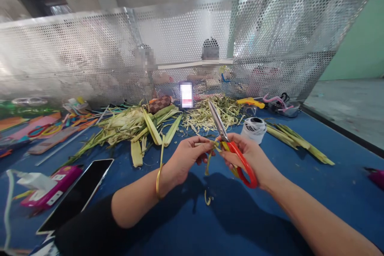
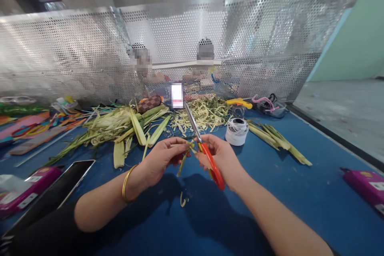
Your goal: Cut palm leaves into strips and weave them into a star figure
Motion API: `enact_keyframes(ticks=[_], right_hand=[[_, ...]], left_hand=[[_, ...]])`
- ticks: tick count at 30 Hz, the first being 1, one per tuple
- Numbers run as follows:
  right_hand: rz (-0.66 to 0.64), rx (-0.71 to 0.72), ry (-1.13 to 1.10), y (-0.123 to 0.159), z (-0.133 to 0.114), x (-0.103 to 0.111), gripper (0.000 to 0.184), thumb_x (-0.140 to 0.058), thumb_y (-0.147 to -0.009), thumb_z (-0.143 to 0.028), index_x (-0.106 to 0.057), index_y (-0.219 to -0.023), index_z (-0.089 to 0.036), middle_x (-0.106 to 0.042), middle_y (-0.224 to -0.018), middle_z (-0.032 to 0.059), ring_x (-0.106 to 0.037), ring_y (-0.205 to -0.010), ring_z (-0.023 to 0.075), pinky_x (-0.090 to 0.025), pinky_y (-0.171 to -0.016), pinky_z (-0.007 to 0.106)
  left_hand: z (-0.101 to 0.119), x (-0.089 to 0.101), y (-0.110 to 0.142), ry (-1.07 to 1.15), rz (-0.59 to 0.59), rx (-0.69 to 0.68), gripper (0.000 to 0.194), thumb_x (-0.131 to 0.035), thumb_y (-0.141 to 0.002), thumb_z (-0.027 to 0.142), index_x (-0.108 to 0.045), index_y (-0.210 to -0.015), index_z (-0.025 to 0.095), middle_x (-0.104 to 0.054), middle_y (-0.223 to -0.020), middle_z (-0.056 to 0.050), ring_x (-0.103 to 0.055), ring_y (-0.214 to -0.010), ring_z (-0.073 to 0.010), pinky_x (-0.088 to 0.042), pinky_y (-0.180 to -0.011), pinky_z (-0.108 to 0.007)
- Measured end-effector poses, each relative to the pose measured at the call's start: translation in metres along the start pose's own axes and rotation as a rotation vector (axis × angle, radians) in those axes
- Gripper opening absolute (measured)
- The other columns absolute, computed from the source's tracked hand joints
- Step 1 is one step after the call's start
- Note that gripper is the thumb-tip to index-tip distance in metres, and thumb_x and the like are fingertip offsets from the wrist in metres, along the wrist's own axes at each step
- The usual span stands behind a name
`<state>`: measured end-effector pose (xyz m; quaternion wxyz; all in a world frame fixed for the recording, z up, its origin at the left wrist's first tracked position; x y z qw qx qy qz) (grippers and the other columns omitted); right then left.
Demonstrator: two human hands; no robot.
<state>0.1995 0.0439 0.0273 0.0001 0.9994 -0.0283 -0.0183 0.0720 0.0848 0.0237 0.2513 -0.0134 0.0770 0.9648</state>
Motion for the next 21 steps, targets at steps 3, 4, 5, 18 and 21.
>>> enact_keyframes(ticks=[3,4,5,18,21], right_hand=[[-0.012,0.049,0.053,-0.001,-0.005,0.004,0.045,-0.075,-0.056,-0.027,-0.059,-0.097,-0.018,-0.054,-0.054,-0.0072,-0.046,-0.041,0.0086,-0.039,-0.041,0.022],[-0.018,0.062,0.062,0.000,-0.006,0.004,0.043,-0.074,-0.057,-0.027,-0.059,-0.097,-0.018,-0.054,-0.054,-0.0071,-0.046,-0.041,0.0086,-0.038,-0.040,0.022],[-0.022,0.073,0.073,0.000,-0.007,0.004,0.041,-0.073,-0.058,-0.027,-0.058,-0.095,-0.019,-0.054,-0.054,-0.0070,-0.046,-0.040,0.0087,-0.038,-0.040,0.022],[0.062,0.278,0.209,0.000,-0.006,0.001,0.034,-0.069,-0.065,-0.027,-0.055,-0.095,-0.019,-0.058,-0.066,-0.0031,-0.053,-0.057,0.0114,-0.044,-0.053,0.023],[0.056,0.303,0.227,0.001,-0.003,-0.002,0.033,-0.067,-0.067,-0.026,-0.055,-0.097,-0.019,-0.059,-0.068,-0.0022,-0.054,-0.060,0.0120,-0.046,-0.057,0.024]], left_hand=[[-0.002,0.000,0.000,-0.001,-0.034,0.040,0.025,-0.076,-0.063,0.034,-0.065,-0.076,0.016,-0.062,-0.064,0.001,-0.048,-0.054,-0.0074,-0.033,-0.054,-0.022],[-0.002,-0.001,0.000,0.014,-0.051,0.042,0.027,-0.076,-0.062,0.036,-0.066,-0.076,0.016,-0.063,-0.067,0.000,-0.049,-0.056,-0.0080,-0.034,-0.056,-0.022],[-0.002,-0.003,0.000,0.036,-0.071,0.039,0.028,-0.076,-0.062,0.038,-0.067,-0.076,0.016,-0.064,-0.070,-0.001,-0.050,-0.058,-0.0085,-0.034,-0.057,-0.023],[-0.022,-0.009,0.003,0.335,-0.015,0.143,0.029,-0.082,-0.058,0.034,-0.065,-0.073,0.016,-0.060,-0.071,0.001,-0.051,-0.060,-0.0069,-0.038,-0.060,-0.021],[-0.024,-0.009,0.002,0.334,-0.032,0.153,0.030,-0.080,-0.059,0.036,-0.066,-0.074,0.014,-0.060,-0.072,0.000,-0.050,-0.057,-0.0065,-0.037,-0.057,-0.021]])
Point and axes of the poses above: each hand's wrist, its own y-axis away from the middle knuckle, its own x-axis out of the back of the hand, z = x × y, the point moved 8 cm from there along -y, towards the middle knuckle
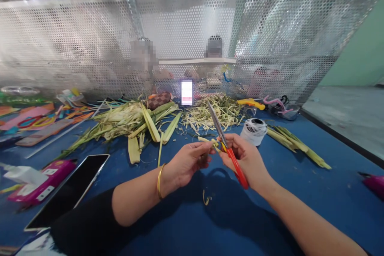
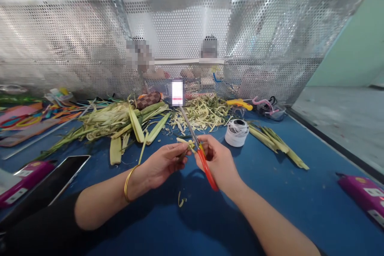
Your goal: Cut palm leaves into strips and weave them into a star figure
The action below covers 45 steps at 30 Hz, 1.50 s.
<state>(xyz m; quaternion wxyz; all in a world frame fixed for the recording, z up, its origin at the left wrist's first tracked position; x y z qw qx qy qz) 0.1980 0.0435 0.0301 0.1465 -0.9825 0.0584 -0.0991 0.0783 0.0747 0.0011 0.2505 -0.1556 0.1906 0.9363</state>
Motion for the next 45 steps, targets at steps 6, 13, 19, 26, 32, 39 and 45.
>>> enact_keyframes(ticks=[6,13,19,26,32,39,45], right_hand=[[0.030,0.005,0.017,-0.004,-0.002,0.011,0.042,-0.074,-0.064,-0.036,-0.058,-0.099,-0.020,-0.061,-0.070,-0.0010,-0.057,-0.062,0.0144,-0.049,-0.058,0.026],[-0.024,-0.061,0.254,-0.011,0.002,0.053,0.056,-0.075,-0.062,-0.048,-0.060,-0.110,-0.023,-0.062,-0.082,0.0015,-0.060,-0.075,0.0183,-0.050,-0.067,0.030],[-0.279,-0.180,0.351,-0.006,0.013,0.043,0.052,-0.074,-0.062,-0.051,-0.065,-0.104,-0.022,-0.056,-0.068,-0.0002,-0.052,-0.061,0.0160,-0.044,-0.057,0.028],[-0.328,-0.237,0.221,-0.001,0.017,0.032,0.048,-0.073,-0.064,-0.052,-0.068,-0.100,-0.022,-0.051,-0.063,-0.0017,-0.044,-0.054,0.0122,-0.035,-0.048,0.023],[-0.340,-0.285,0.188,0.004,0.014,0.026,0.044,-0.072,-0.065,-0.053,-0.069,-0.097,-0.023,-0.049,-0.060,-0.0026,-0.041,-0.050,0.0102,-0.033,-0.046,0.022],[-0.309,-0.272,0.214,0.002,0.017,0.027,0.043,-0.073,-0.063,-0.052,-0.070,-0.093,-0.022,-0.045,-0.053,-0.0044,-0.037,-0.043,0.0083,-0.029,-0.039,0.021],[-0.314,-0.285,0.196,0.002,0.017,0.027,0.038,-0.073,-0.063,-0.049,-0.072,-0.091,-0.024,-0.045,-0.052,-0.0044,-0.036,-0.040,0.0076,-0.028,-0.036,0.020]], left_hand=[[0.010,0.005,-0.005,-0.091,0.027,-0.094,0.023,-0.078,-0.059,0.033,-0.066,-0.065,0.014,-0.057,-0.065,0.001,-0.043,-0.055,-0.0062,-0.030,-0.053,-0.021],[0.033,0.006,-0.004,-0.280,0.026,-0.231,0.023,-0.071,-0.066,0.038,-0.070,-0.070,0.016,-0.050,-0.057,0.003,-0.034,-0.051,-0.0068,-0.023,-0.051,-0.024],[0.042,0.011,-0.004,-0.371,0.074,-0.307,0.020,-0.065,-0.070,0.037,-0.071,-0.066,0.018,-0.046,-0.054,0.002,-0.033,-0.054,-0.0097,-0.025,-0.053,-0.025],[0.049,0.009,-0.004,-0.431,0.073,-0.342,0.021,-0.061,-0.071,0.034,-0.074,-0.066,0.019,-0.045,-0.053,0.001,-0.032,-0.056,-0.0118,-0.025,-0.055,-0.026],[0.047,0.009,-0.005,-0.467,0.088,-0.333,0.019,-0.060,-0.071,0.030,-0.074,-0.064,0.019,-0.047,-0.055,0.002,-0.033,-0.056,-0.0109,-0.025,-0.056,-0.025],[0.049,0.007,-0.005,-0.465,0.059,-0.339,0.020,-0.059,-0.070,0.030,-0.075,-0.062,0.020,-0.053,-0.057,-0.001,-0.035,-0.057,-0.0120,-0.026,-0.055,-0.025],[0.051,0.008,-0.005,-0.488,0.038,-0.343,0.021,-0.058,-0.071,0.030,-0.076,-0.065,0.021,-0.047,-0.052,0.001,-0.030,-0.054,-0.0119,-0.024,-0.055,-0.026]])
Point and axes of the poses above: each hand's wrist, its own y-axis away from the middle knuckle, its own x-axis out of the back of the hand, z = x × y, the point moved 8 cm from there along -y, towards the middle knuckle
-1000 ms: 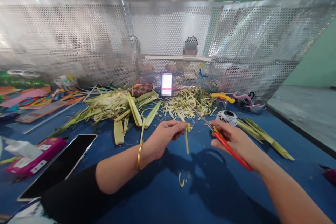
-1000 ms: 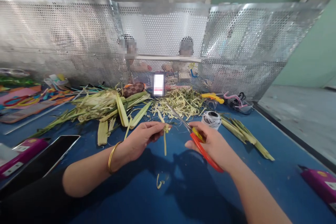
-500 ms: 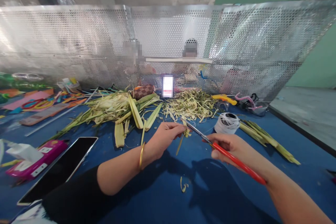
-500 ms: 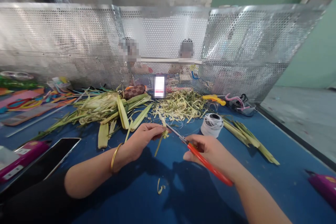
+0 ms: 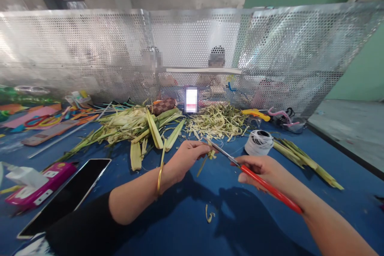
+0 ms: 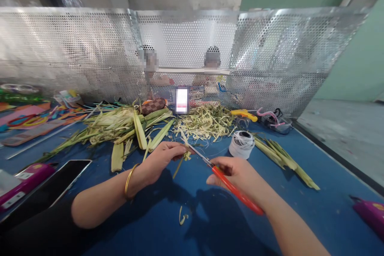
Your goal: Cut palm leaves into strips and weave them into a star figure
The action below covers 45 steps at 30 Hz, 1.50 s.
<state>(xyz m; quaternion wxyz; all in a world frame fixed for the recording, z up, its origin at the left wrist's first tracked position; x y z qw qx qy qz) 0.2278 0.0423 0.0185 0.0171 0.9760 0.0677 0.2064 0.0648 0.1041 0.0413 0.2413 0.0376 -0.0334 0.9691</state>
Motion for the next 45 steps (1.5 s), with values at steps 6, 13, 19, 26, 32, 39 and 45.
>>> enact_keyframes(ticks=[6,13,19,26,32,39,45], right_hand=[[0.004,0.038,0.053,-0.003,0.000,0.002,0.032,-0.074,-0.063,-0.046,-0.073,-0.085,-0.023,-0.047,-0.052,-0.0043,-0.037,-0.043,0.0077,-0.030,-0.038,0.020],[0.230,0.067,0.023,-0.007,0.006,0.025,0.042,-0.071,-0.064,-0.050,-0.069,-0.094,-0.020,-0.039,-0.044,-0.0064,-0.035,-0.036,0.0092,-0.030,-0.033,0.022],[0.207,0.162,-0.019,0.002,-0.015,0.018,0.050,-0.060,-0.075,-0.058,-0.063,-0.105,-0.019,-0.049,-0.062,-0.0003,-0.042,-0.048,0.0111,-0.040,-0.043,0.024],[0.274,0.241,0.012,0.010,-0.014,0.020,0.051,-0.072,-0.064,-0.052,-0.065,-0.105,-0.022,-0.060,-0.075,0.0033,-0.055,-0.065,0.0174,-0.050,-0.062,0.029],[0.209,0.191,0.349,0.004,-0.019,0.019,0.041,-0.073,-0.064,-0.045,-0.068,-0.101,-0.026,-0.066,-0.078,0.0022,-0.059,-0.068,0.0203,-0.051,-0.066,0.031],[0.229,0.108,0.490,0.000,-0.015,0.022,0.049,-0.069,-0.067,-0.046,-0.066,-0.110,-0.024,-0.070,-0.091,0.0050,-0.064,-0.080,0.0242,-0.053,-0.066,0.029],[0.274,0.174,0.450,0.008,-0.031,0.019,0.042,-0.066,-0.070,-0.042,-0.067,-0.107,-0.023,-0.070,-0.097,0.0042,-0.066,-0.084,0.0219,-0.054,-0.072,0.027]], left_hand=[[-0.004,0.002,-0.003,0.009,-0.020,0.008,0.021,-0.060,-0.072,0.032,-0.075,-0.067,0.019,-0.047,-0.053,0.001,-0.032,-0.056,-0.0115,-0.024,-0.055,-0.025],[-0.007,0.005,-0.004,0.102,0.023,0.025,0.022,-0.068,-0.070,0.039,-0.070,-0.065,0.018,-0.054,-0.060,0.001,-0.043,-0.062,-0.0114,-0.034,-0.062,-0.023],[-0.007,0.007,-0.004,0.257,0.012,0.055,0.021,-0.073,-0.067,0.036,-0.066,-0.068,0.016,-0.061,-0.067,-0.002,-0.051,-0.064,-0.0106,-0.039,-0.064,-0.023],[0.003,0.022,-0.008,0.589,0.108,-0.023,0.026,-0.077,-0.065,0.031,-0.059,-0.077,0.016,-0.065,-0.077,-0.001,-0.060,-0.075,-0.0105,-0.044,-0.078,-0.023],[0.006,0.027,-0.008,0.747,0.125,-0.062,0.025,-0.076,-0.067,0.026,-0.056,-0.080,0.017,-0.065,-0.081,-0.002,-0.060,-0.077,-0.0108,-0.045,-0.076,-0.023],[0.001,0.016,-0.005,0.732,0.064,-0.016,0.016,-0.069,-0.075,0.026,-0.056,-0.079,0.017,-0.064,-0.082,-0.002,-0.059,-0.076,-0.0113,-0.044,-0.075,-0.025],[-0.001,0.012,-0.005,0.699,0.054,-0.018,0.016,-0.068,-0.075,0.027,-0.058,-0.079,0.016,-0.065,-0.082,-0.004,-0.059,-0.077,-0.0139,-0.043,-0.077,-0.027]])
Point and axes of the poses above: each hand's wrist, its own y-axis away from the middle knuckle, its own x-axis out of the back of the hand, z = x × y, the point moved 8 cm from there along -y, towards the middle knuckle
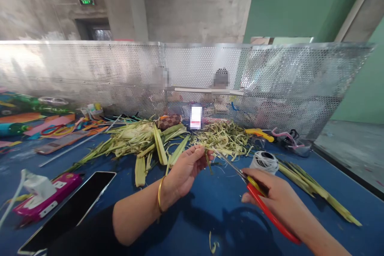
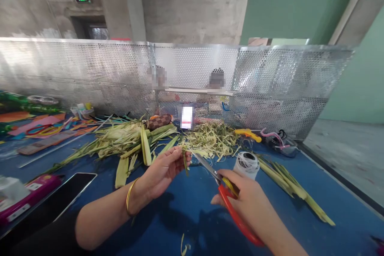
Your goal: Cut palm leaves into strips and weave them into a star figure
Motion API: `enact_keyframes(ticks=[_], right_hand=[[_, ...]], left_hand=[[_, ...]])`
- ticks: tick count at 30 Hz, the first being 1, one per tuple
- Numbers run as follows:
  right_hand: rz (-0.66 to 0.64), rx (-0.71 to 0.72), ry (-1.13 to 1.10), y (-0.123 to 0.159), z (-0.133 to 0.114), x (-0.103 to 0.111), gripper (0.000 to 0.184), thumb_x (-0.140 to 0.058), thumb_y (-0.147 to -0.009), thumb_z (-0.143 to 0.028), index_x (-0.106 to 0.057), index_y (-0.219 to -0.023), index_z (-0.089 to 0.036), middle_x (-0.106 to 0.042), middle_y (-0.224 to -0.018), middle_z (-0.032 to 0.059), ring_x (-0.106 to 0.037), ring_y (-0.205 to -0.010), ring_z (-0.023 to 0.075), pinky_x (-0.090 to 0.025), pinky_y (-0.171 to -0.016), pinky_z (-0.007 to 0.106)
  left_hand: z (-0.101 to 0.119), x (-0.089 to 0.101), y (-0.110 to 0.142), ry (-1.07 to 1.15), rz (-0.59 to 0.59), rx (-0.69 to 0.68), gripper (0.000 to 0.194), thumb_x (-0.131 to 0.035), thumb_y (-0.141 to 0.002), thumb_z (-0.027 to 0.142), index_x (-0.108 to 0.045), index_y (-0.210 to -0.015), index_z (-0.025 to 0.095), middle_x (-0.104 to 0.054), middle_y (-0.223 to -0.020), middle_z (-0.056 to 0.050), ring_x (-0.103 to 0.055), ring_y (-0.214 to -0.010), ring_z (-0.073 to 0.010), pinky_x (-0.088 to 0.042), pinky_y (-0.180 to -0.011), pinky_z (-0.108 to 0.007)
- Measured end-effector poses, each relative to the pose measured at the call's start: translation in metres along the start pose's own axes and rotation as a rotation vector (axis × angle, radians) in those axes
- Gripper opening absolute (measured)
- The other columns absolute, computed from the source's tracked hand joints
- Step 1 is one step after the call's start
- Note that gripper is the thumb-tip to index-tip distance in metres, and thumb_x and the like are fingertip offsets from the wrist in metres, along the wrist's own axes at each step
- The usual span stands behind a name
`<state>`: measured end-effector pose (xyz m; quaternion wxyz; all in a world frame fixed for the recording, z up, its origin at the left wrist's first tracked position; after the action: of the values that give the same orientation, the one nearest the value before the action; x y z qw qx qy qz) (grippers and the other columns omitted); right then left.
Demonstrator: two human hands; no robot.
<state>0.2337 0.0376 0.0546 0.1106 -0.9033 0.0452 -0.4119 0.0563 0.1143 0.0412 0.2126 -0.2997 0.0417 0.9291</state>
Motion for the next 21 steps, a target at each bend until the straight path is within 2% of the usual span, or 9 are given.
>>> enact_keyframes(ticks=[6,12,21], right_hand=[[-0.001,0.039,0.012,-0.0019,-0.0016,0.0008,0.042,-0.067,-0.070,-0.042,-0.068,-0.108,-0.023,-0.069,-0.103,0.0052,-0.067,-0.089,0.0229,-0.055,-0.070,0.027],[0.024,0.099,0.054,-0.0024,0.0007,0.0012,0.041,-0.068,-0.069,-0.046,-0.070,-0.103,-0.023,-0.069,-0.086,0.0048,-0.066,-0.074,0.0205,-0.053,-0.065,0.026],[0.059,0.154,0.074,-0.0029,0.0028,0.0002,0.037,-0.067,-0.071,-0.046,-0.071,-0.099,-0.024,-0.067,-0.078,0.0036,-0.064,-0.070,0.0197,-0.052,-0.062,0.025]], left_hand=[[-0.0002,-0.0021,0.0014,-0.029,-0.002,0.015,0.011,-0.066,-0.077,0.025,-0.060,-0.078,0.016,-0.066,-0.081,-0.003,-0.059,-0.076,-0.0122,-0.041,-0.078,-0.026],[0.0010,-0.0010,0.0008,-0.049,0.013,0.011,0.013,-0.067,-0.077,0.026,-0.060,-0.079,0.015,-0.066,-0.081,-0.002,-0.059,-0.073,-0.0109,-0.041,-0.074,-0.024],[-0.0030,0.0063,-0.0014,-0.032,0.071,0.040,0.010,-0.066,-0.078,0.024,-0.061,-0.079,0.015,-0.066,-0.080,-0.002,-0.060,-0.070,-0.0106,-0.043,-0.071,-0.023]])
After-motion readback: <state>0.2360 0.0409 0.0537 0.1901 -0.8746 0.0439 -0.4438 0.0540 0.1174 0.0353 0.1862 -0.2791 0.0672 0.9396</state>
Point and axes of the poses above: each hand's wrist, its own y-axis away from the middle knuckle, its own x-axis out of the back of the hand, z = x × y, the point moved 8 cm from there along -y, towards the middle knuckle
